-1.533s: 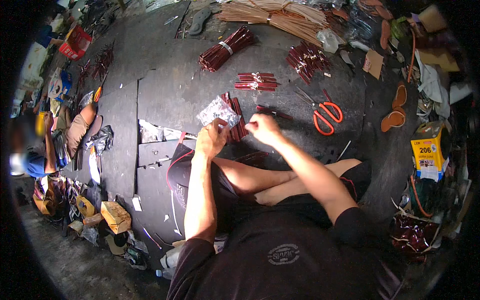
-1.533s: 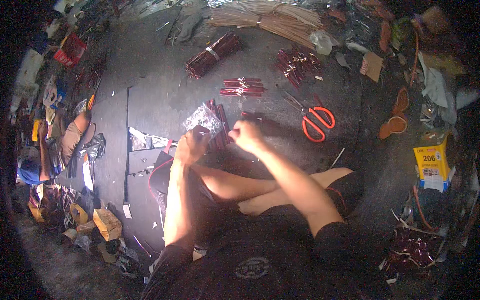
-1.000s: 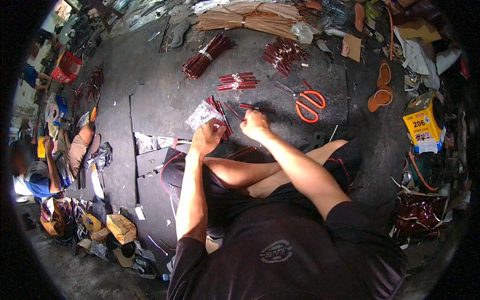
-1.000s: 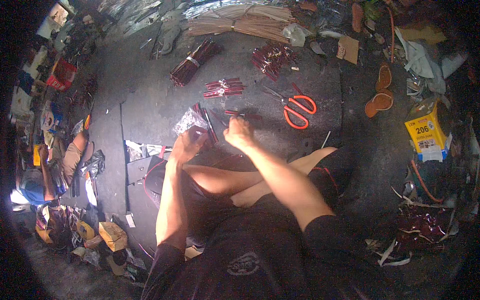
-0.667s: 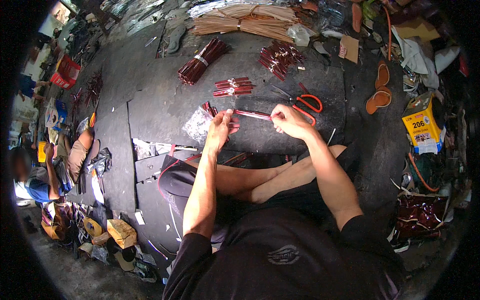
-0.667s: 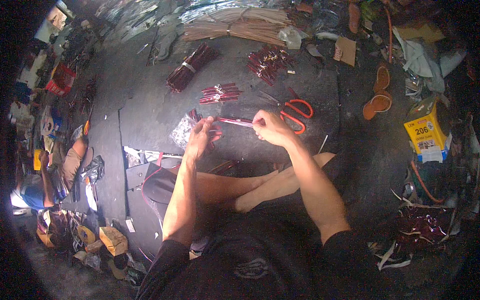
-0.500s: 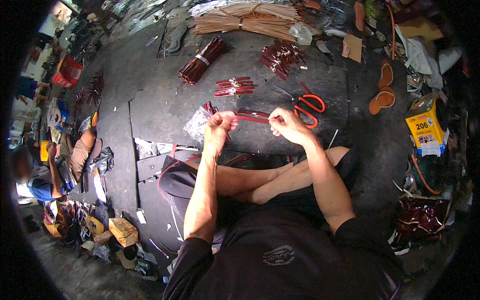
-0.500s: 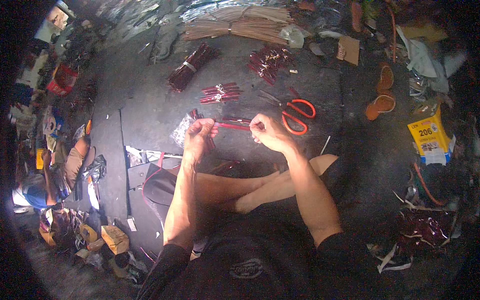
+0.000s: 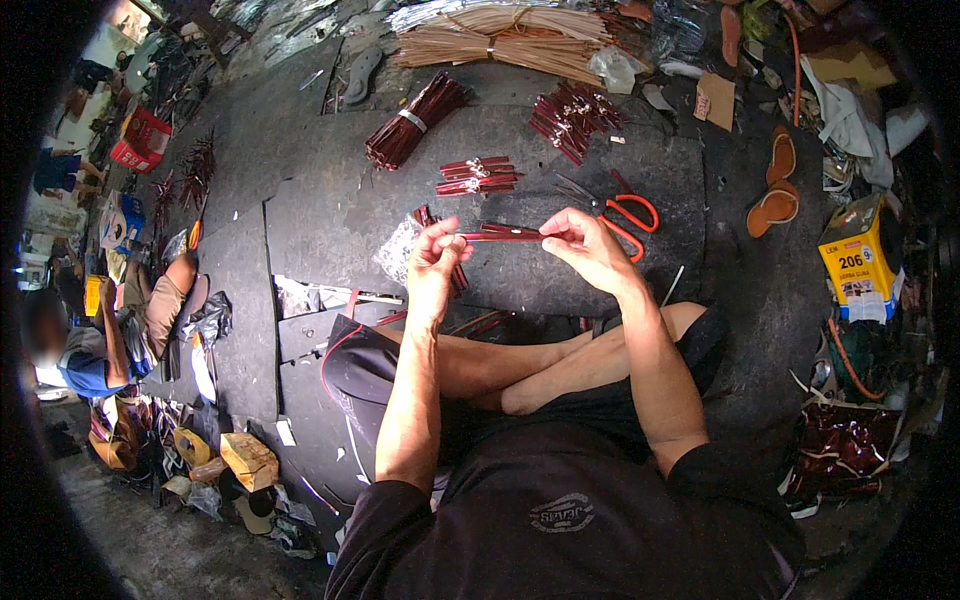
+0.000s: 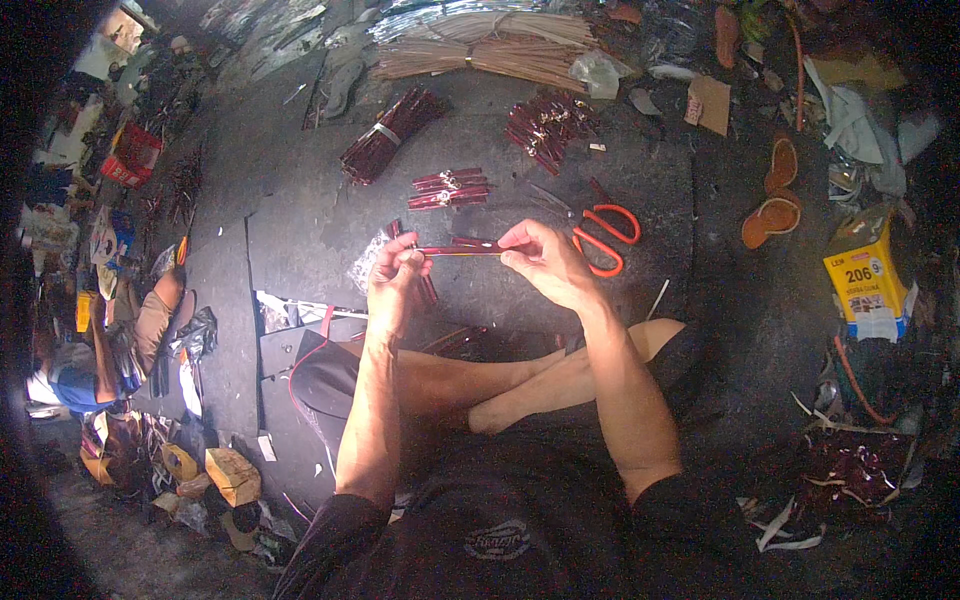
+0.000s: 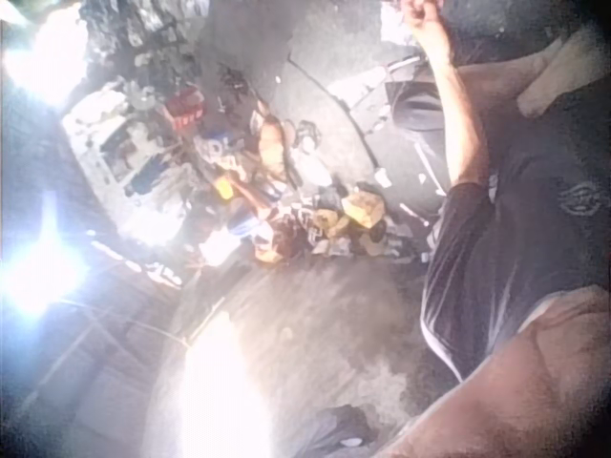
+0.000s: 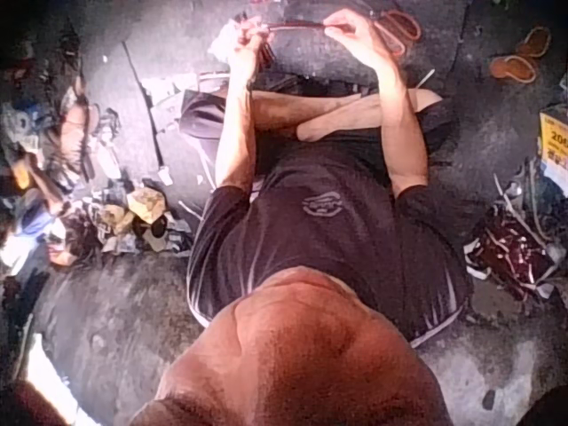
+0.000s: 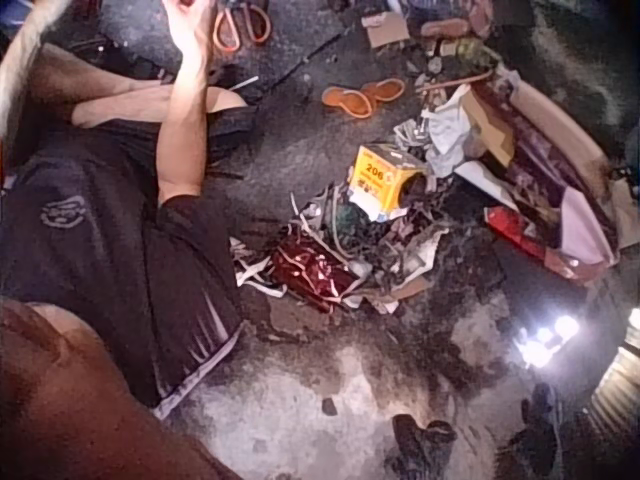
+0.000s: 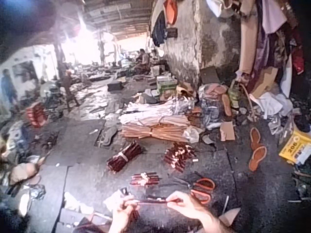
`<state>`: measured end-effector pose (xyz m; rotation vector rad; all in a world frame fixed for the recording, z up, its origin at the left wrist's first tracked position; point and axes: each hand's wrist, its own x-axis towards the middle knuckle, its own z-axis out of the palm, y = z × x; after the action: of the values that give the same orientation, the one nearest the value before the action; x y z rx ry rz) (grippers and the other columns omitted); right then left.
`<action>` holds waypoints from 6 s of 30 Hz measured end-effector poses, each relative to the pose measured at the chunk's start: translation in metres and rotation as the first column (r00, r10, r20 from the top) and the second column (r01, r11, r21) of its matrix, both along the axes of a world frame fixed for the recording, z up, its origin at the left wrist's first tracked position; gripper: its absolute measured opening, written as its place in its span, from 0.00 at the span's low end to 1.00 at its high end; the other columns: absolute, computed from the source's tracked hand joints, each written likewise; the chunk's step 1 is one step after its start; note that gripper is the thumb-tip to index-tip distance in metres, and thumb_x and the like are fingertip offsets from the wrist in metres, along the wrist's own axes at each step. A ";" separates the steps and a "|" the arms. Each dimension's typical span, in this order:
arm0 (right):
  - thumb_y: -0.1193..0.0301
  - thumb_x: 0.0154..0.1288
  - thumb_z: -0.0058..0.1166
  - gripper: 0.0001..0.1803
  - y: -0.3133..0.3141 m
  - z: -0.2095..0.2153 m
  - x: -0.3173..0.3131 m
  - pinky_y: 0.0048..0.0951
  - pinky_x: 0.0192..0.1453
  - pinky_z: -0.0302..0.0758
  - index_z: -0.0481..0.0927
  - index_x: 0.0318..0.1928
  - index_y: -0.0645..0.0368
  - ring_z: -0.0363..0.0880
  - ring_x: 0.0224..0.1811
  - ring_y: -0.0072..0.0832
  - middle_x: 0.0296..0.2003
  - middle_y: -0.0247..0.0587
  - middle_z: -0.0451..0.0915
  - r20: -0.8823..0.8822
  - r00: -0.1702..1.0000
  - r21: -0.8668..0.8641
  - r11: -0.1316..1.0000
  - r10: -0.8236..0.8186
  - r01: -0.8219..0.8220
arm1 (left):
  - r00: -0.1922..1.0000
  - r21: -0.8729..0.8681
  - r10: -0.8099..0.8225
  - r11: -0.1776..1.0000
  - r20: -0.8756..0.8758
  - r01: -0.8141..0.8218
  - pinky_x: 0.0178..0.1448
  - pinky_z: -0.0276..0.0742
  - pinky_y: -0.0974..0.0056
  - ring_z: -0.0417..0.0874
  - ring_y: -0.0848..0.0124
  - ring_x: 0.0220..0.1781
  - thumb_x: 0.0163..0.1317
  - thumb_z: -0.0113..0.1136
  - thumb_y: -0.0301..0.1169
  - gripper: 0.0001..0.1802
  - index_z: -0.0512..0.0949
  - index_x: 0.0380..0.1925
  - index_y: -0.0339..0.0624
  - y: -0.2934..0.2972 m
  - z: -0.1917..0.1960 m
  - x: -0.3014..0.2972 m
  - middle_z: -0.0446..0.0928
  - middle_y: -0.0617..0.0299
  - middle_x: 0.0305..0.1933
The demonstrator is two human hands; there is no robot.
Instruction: The person sits on the floor and uses red-handled scissors to cut short red sticks. They then insert a small metal ring into each cut stick and place the finished pieces on the floor.
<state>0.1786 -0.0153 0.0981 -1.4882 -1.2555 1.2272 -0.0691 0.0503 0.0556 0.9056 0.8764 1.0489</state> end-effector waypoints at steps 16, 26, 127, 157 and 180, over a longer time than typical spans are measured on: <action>0.70 0.70 0.54 0.08 0.000 -0.007 -0.088 0.31 0.31 0.74 0.75 0.39 0.63 0.80 0.26 0.28 0.26 0.43 0.81 0.152 0.986 0.197 0.976 0.065 -0.095 | 0.940 0.136 0.223 0.972 -0.258 -0.194 0.36 0.71 0.73 0.75 0.81 0.33 0.68 0.62 0.35 0.11 0.80 0.43 0.39 -0.038 0.022 0.027 0.80 0.66 0.38; 0.68 0.65 0.58 0.10 0.006 -0.014 -0.094 0.37 0.39 0.77 0.77 0.36 0.64 0.84 0.35 0.38 0.31 0.51 0.83 0.114 0.993 0.217 0.976 -0.003 -0.022 | 0.927 0.056 0.305 0.952 -0.218 -0.300 0.42 0.69 0.72 0.73 0.81 0.35 0.69 0.60 0.33 0.08 0.81 0.39 0.40 -0.039 0.018 0.025 0.78 0.70 0.34; 0.67 0.68 0.58 0.13 0.023 -0.157 0.003 0.29 0.24 0.81 0.80 0.41 0.66 0.81 0.22 0.26 0.26 0.42 0.82 0.477 0.799 -0.170 0.854 -0.365 0.491 | 0.249 0.346 0.248 0.778 -0.936 0.525 0.58 0.70 0.50 0.73 0.49 0.55 0.56 0.55 0.31 0.29 0.70 0.59 0.30 -0.029 -0.072 0.050 0.72 0.45 0.55; 0.84 0.52 0.60 0.10 0.016 -0.136 -0.015 0.35 0.43 0.78 0.85 0.36 0.59 0.79 0.37 0.39 0.33 0.42 0.79 0.584 0.684 0.484 0.864 -0.437 0.139 | 0.206 0.243 0.146 0.759 -0.968 0.604 0.77 0.50 0.44 0.50 0.42 0.77 0.65 0.53 0.42 0.42 0.50 0.71 0.27 -0.046 -0.087 0.064 0.50 0.34 0.74; 0.79 0.55 0.55 0.13 0.015 -0.133 -0.018 0.40 0.46 0.76 0.85 0.41 0.60 0.77 0.40 0.44 0.35 0.46 0.77 0.690 0.632 0.411 0.910 -0.353 0.060 | 0.034 0.149 0.175 0.705 -0.984 0.693 0.80 0.44 0.49 0.44 0.49 0.80 0.65 0.49 0.43 0.43 0.48 0.71 0.23 -0.043 -0.080 0.069 0.42 0.39 0.78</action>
<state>0.1605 -0.0007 -0.0344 -1.8679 -1.6511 0.1351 -0.0003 0.0078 -0.0244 2.5174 1.3571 0.0598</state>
